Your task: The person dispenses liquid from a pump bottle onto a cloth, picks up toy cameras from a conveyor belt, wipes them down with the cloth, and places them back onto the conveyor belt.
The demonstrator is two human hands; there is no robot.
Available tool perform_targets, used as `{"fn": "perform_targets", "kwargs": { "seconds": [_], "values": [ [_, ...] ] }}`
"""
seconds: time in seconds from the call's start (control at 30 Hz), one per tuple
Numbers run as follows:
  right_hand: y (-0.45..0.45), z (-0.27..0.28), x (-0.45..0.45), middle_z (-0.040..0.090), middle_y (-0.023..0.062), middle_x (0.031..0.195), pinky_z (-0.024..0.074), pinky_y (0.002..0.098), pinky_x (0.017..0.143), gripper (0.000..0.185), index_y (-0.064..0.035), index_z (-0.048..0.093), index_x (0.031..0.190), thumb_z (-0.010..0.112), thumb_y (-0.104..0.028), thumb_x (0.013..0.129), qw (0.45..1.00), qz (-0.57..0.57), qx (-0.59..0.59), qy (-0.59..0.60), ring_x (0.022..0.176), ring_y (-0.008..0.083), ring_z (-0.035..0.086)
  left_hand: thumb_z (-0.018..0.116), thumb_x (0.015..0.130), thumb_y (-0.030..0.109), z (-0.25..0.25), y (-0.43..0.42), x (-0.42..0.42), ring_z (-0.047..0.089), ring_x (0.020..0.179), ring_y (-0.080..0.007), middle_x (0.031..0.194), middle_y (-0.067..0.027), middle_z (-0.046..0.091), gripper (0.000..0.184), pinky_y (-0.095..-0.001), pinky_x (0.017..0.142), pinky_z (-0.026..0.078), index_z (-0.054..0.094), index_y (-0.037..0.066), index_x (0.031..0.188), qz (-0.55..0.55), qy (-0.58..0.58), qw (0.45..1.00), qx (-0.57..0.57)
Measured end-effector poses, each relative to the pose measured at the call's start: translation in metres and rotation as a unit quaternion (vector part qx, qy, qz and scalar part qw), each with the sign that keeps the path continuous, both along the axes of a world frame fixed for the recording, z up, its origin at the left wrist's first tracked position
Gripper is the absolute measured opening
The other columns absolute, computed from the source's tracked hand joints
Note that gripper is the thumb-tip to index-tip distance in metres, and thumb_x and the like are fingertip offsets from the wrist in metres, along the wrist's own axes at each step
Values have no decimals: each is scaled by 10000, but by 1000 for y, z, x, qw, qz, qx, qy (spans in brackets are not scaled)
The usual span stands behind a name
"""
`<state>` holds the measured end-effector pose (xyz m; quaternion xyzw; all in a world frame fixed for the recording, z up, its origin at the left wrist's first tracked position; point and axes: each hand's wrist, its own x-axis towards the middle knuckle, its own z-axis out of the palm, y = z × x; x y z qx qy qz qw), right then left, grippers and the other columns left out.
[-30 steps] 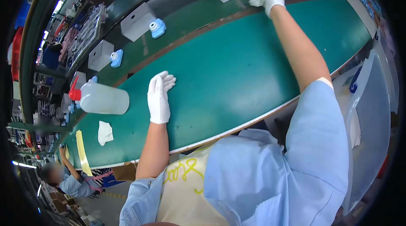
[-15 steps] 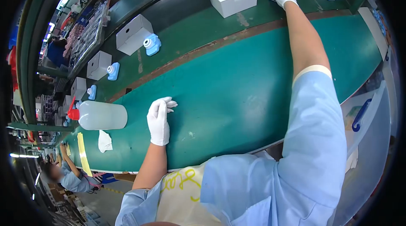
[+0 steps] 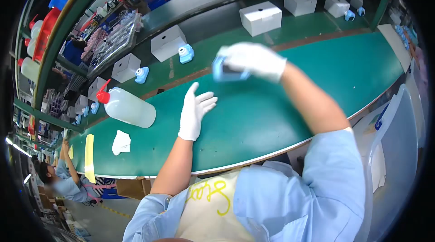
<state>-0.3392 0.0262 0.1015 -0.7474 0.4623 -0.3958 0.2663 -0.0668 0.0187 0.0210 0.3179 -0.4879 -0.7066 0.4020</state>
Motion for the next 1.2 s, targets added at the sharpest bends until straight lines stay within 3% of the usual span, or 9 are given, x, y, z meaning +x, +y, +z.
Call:
{"fn": "perform_targets", "kwargs": {
  "seconds": [0.27,0.3,0.4,0.5,0.6,0.9,1.03,1.1,1.2],
  "values": [
    [-11,-52,168,604,206,942,447,437,894,312,-50,625,1116,543,-251,893,977,-81,-145,134,1008,360,563,469,977,422,3,-10,28,491,1224,-315,1323,-107,521,448,-524,1018,383,480,156,1338,-31,269,920,282],
    [-18,-68,177,596,209,906,451,447,867,304,-32,622,1088,543,-240,882,959,-135,-227,100,977,369,563,478,969,396,-15,-14,28,492,1211,-318,1310,-119,525,439,-521,1014,376,485,146,1330,36,-34,998,-38],
    [0,-39,206,585,210,1005,430,463,922,193,-22,582,931,511,-152,806,944,-154,-230,182,1061,386,532,490,933,303,-8,-10,25,481,1151,-347,1260,-171,529,397,-491,996,347,514,111,1279,174,-570,535,-599],
    [6,-26,209,582,210,973,428,469,889,214,-19,580,955,486,-164,829,946,-117,-236,191,986,386,526,481,938,290,-16,-12,20,484,1134,-352,1239,-153,548,363,-481,988,358,529,115,1253,190,-555,585,-560],
    [-5,-38,192,556,229,1216,360,439,1047,303,-30,578,1131,427,-209,937,974,-104,-137,147,1223,435,452,488,945,312,-13,-10,20,482,1156,-322,1272,-133,530,384,-465,996,367,506,125,1280,108,-42,985,-131],
    [6,-35,205,519,257,1259,315,464,1092,345,9,571,1146,456,-209,905,954,-44,-225,192,1232,427,445,510,966,380,-12,-10,20,477,1220,-234,1370,-70,477,460,-415,1019,395,438,156,1362,48,389,897,206],
    [-12,-36,194,597,252,1128,373,447,1048,338,-17,589,1035,389,-280,961,978,-129,138,-92,1154,427,509,504,963,427,-13,-6,16,475,1219,-218,1360,-51,477,486,-425,1018,398,427,167,1366,46,403,885,227],
    [7,-62,205,508,278,1278,313,487,1088,439,8,527,1272,427,-242,925,933,-172,-234,212,1245,463,428,498,959,454,-13,-7,20,475,1213,-213,1346,-43,482,498,-435,1016,398,424,172,1363,32,407,881,238],
    [33,-55,212,459,258,1357,319,484,1072,441,-5,511,1314,439,-214,932,949,-67,-230,207,1271,458,414,490,954,493,-20,-14,21,474,1205,-207,1325,-31,488,518,-451,1013,398,420,179,1359,4,398,882,251]
  ]
}}
